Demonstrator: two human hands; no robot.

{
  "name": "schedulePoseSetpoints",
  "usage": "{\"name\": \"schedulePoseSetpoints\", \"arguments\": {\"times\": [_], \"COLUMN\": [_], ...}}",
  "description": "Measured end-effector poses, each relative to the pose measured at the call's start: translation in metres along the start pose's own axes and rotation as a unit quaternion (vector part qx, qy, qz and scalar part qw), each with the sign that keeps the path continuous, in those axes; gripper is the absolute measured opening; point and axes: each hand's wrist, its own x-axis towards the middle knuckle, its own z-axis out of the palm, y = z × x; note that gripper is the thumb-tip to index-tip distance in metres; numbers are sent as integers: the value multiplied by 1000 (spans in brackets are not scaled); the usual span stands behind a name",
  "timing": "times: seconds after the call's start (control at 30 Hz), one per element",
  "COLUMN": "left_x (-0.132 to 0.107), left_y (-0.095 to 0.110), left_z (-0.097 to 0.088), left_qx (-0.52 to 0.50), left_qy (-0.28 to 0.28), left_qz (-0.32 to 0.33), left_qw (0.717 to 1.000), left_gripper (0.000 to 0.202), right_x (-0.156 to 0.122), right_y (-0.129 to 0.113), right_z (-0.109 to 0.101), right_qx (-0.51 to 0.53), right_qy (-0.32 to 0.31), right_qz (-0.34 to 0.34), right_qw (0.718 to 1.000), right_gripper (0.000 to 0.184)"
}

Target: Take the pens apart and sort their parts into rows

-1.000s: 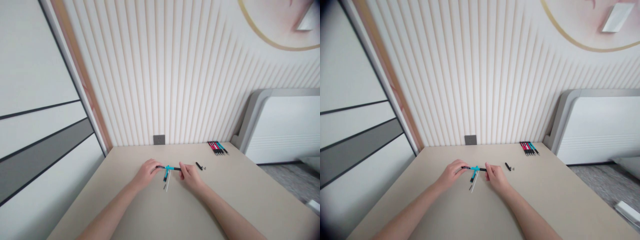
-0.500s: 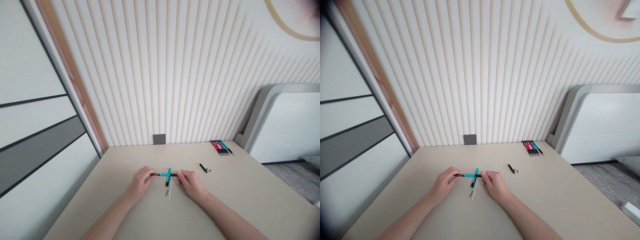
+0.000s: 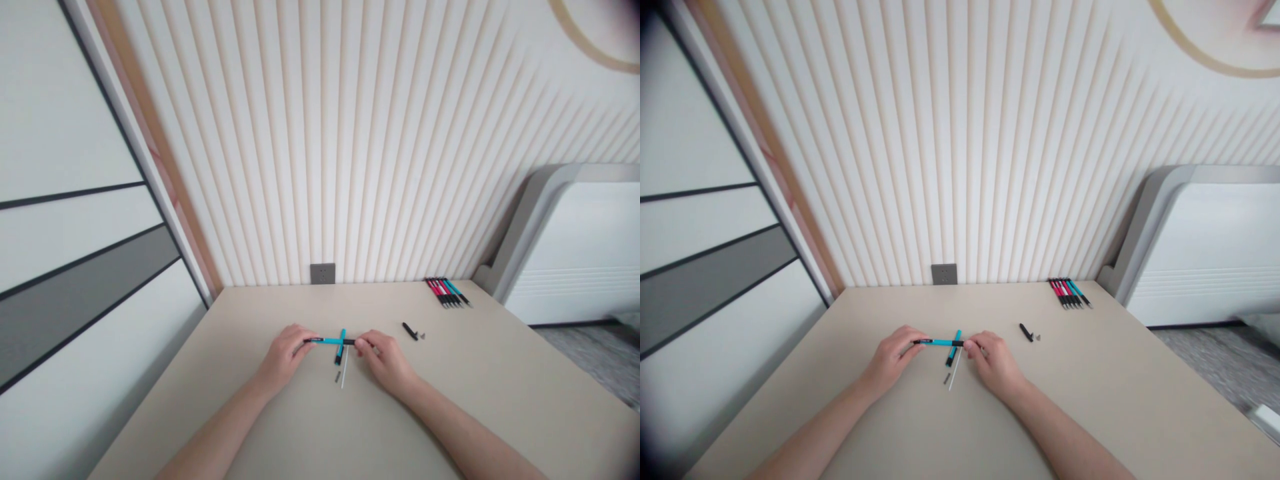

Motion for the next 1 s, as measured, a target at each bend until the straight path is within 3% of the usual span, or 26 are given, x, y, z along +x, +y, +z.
{"name": "schedulePoseSetpoints", "arguments": {"times": [0.1,0.47,0.83,1.0], "left_x": [-1,-1,-1,0], "left_y": [-1,-9,-4,-7], "left_z": [-1,1,0,1], "left_qx": [7,15,37,56], "left_qy": [3,14,-1,23], "left_qz": [3,-13,3,-6], "left_qw": [1000,1000,999,998], "left_gripper": [14,13,15,14], "right_x": [-1,-1,0,4], "right_y": [-2,-2,2,7], "right_z": [1,-4,0,-9], "right_qx": [-5,21,-8,-81], "right_qy": [-10,11,-20,25], "right_qz": [-11,-29,-18,-14], "right_qw": [1000,999,1000,996], "right_gripper": [45,23,25,25]}}
